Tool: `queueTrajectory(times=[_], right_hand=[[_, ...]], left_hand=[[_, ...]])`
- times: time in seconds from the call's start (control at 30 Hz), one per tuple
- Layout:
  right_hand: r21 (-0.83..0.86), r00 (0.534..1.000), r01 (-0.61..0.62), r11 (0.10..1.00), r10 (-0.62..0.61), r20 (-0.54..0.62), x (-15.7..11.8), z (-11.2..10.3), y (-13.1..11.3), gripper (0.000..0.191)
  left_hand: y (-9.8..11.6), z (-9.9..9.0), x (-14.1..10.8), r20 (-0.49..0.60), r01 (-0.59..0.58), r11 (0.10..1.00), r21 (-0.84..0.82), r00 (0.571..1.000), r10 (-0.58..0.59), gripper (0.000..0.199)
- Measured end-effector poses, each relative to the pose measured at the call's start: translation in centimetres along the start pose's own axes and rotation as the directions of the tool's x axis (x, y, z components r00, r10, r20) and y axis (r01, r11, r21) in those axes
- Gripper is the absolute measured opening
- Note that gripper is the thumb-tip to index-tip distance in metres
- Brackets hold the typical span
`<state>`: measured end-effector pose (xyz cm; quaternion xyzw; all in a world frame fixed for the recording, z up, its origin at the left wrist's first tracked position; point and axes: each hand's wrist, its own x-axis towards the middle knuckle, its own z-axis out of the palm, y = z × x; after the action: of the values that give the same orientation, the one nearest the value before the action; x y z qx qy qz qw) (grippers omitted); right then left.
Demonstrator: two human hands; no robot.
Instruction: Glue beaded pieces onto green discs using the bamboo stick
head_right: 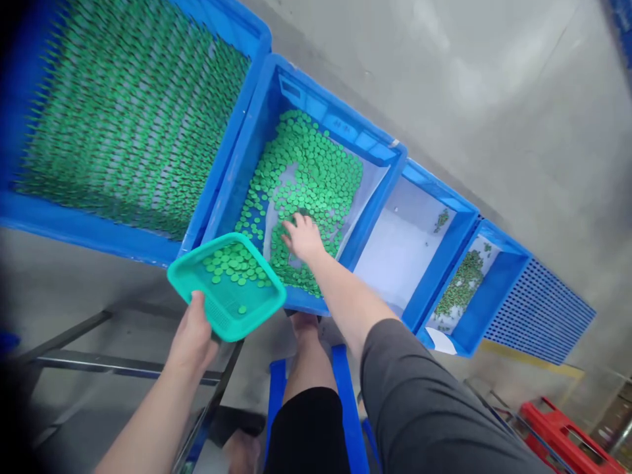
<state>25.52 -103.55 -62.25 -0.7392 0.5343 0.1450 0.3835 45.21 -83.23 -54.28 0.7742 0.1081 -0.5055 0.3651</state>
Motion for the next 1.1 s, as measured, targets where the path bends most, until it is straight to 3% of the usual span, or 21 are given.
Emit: queueTrajectory(times=[0.13,0.23,0.37,0.57,0.7,0.83,1.0,1.1], right_hand=[[-0.066,0.976,0.118,0.991,-0.104,0.189,-3.5,3.7,-1.1,0.043],[-0.107,0.951,0.124,0.986,-0.087,0.298,-7.6,5.2,-0.5,0.041],[-0.169,0.935,0.023,0.985,0.039,0.354,-11.3,5.8,1.5,0.041],[-0.127,0.898,-0.166,0.978,0.204,0.391,-11.1,7.0,2.2,0.042],[-0.033,0.88,-0.293,0.956,0.283,0.382,-10.9,8.0,1.7,0.042],[0.133,0.892,-0.363,0.922,0.302,0.337,-10.9,8.0,1.6,0.042],[0.352,0.934,-0.344,0.87,0.281,0.219,-10.1,5.9,1.7,0.042],[0.435,0.964,-0.265,0.861,0.245,0.101,-10.0,3.8,0.4,0.036]], left_hand=[[1.3,-0.7,0.5,-0.026,-0.025,0.999,0.021,0.999,0.026,0.075],[2.0,-1.0,0.6,-0.035,-0.042,0.999,0.025,0.998,0.043,0.073],[2.2,-1.0,0.4,-0.001,-0.037,0.999,0.007,0.999,0.037,0.076],[1.5,-0.7,-0.1,0.017,-0.017,1.0,-0.008,1.0,0.018,0.079],[0.8,-0.1,-0.1,0.026,-0.004,1.0,-0.007,1.0,0.004,0.078],[0.2,0.4,0.3,0.035,0.0,1.0,0.0,0.999,0.0,0.078],[-0.3,1.4,1.1,0.039,-0.007,1.0,0.009,0.999,0.007,0.07],[-0.6,2.8,1.3,0.089,-0.011,1.0,0.003,0.996,0.011,0.062]])
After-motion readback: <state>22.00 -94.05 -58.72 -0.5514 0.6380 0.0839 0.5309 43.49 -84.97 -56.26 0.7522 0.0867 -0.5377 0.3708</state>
